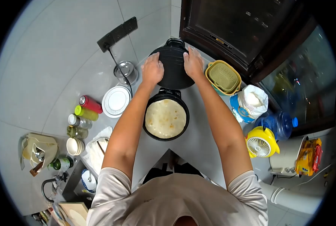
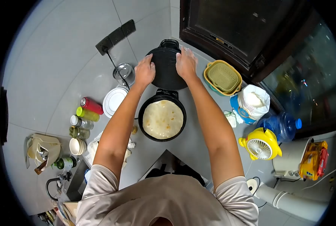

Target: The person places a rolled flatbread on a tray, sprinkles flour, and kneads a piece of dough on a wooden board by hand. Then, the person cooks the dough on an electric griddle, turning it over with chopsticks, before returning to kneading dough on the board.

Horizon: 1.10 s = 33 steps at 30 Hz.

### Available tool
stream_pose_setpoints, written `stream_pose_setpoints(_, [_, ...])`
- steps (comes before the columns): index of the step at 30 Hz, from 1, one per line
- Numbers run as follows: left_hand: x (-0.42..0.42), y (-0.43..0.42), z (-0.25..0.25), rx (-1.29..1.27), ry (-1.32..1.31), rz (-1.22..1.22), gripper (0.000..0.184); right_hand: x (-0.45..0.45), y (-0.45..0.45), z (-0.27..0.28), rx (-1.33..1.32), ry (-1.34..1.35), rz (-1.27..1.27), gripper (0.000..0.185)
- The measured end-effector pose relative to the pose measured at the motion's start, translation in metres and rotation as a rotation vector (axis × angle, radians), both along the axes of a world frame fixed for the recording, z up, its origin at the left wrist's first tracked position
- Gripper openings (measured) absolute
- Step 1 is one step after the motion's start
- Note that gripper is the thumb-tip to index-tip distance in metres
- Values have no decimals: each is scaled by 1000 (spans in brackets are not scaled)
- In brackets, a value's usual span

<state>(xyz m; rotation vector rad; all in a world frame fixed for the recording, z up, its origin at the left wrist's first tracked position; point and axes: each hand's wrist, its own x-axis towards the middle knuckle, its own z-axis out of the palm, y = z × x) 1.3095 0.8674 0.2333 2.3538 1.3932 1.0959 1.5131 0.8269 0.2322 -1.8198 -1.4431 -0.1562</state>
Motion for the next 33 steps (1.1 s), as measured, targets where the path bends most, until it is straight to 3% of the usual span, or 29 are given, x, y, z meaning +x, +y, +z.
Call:
stream_pose_setpoints(5, [-4,8,1,5,46,37,44,3,15,20,-178,85,30,59])
stream_pose_setpoints(9, [-17,-4,10,19,43,28,43,-10,-5,31,-165,101,-10,60])
stream_pose_setpoints(17, [-77,-77,21,59,90,-143,36,-74,-109,39,-67,65,199,30])
stream_pose_setpoints(19, [-99,-100,14,55,178,-189,36,-94,-143,26,-56,18,199,22])
stream_pose_setpoints(25, [-159,-180,-26,-17,-4,-231,35,-161,-240,-38,-60,-122,274,15])
stream_pose_setpoints(33, [-202,-263,-113,-141,16,-130,51,-205,-303,-141,-204,-343,246,22])
